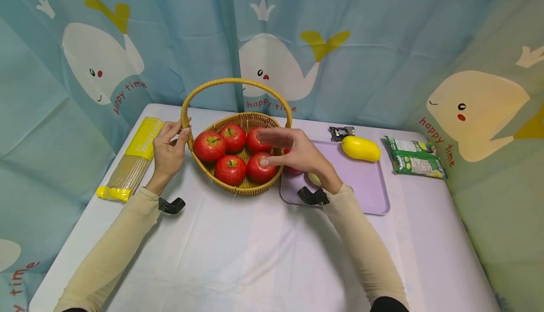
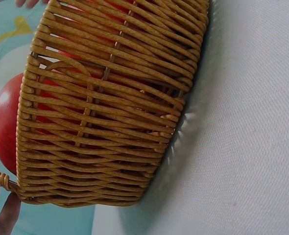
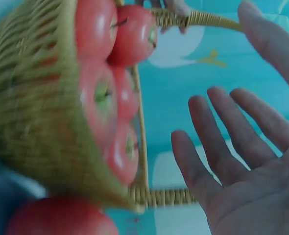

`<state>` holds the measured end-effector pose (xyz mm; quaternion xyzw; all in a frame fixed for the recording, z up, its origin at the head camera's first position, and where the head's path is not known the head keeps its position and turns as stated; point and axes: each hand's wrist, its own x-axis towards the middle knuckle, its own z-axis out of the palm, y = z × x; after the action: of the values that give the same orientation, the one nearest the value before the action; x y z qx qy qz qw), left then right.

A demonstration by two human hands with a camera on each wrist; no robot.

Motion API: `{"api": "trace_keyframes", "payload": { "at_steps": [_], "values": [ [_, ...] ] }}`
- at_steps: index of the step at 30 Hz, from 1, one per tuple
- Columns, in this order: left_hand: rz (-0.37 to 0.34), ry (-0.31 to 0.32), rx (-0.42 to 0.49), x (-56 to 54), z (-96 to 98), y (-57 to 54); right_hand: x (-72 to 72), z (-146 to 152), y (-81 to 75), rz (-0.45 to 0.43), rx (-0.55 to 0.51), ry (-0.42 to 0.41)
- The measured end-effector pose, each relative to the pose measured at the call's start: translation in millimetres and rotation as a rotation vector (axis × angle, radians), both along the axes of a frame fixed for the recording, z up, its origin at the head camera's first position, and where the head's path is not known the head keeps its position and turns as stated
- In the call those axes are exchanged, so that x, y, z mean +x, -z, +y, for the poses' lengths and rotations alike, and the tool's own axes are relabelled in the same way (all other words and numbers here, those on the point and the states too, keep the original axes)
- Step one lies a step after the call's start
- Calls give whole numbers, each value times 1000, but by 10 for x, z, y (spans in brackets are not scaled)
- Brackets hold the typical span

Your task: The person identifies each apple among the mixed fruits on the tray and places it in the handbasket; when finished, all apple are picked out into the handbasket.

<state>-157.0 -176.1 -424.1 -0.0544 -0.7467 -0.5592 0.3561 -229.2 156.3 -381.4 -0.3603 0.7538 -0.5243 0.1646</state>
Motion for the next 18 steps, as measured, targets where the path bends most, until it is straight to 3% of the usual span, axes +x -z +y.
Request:
{"api": "trace_keyframes", "payload": {
  "at_steps": [9, 12, 18],
  "values": [
    [0, 0, 0, 16, 6, -24, 17, 384, 58, 180, 145, 122],
    [0, 2, 4, 20, 8, -33, -23, 486, 113, 197, 170, 181],
    [2, 10, 7, 29, 14, -37, -135, 675, 232, 141, 229, 278]
  ]
}}
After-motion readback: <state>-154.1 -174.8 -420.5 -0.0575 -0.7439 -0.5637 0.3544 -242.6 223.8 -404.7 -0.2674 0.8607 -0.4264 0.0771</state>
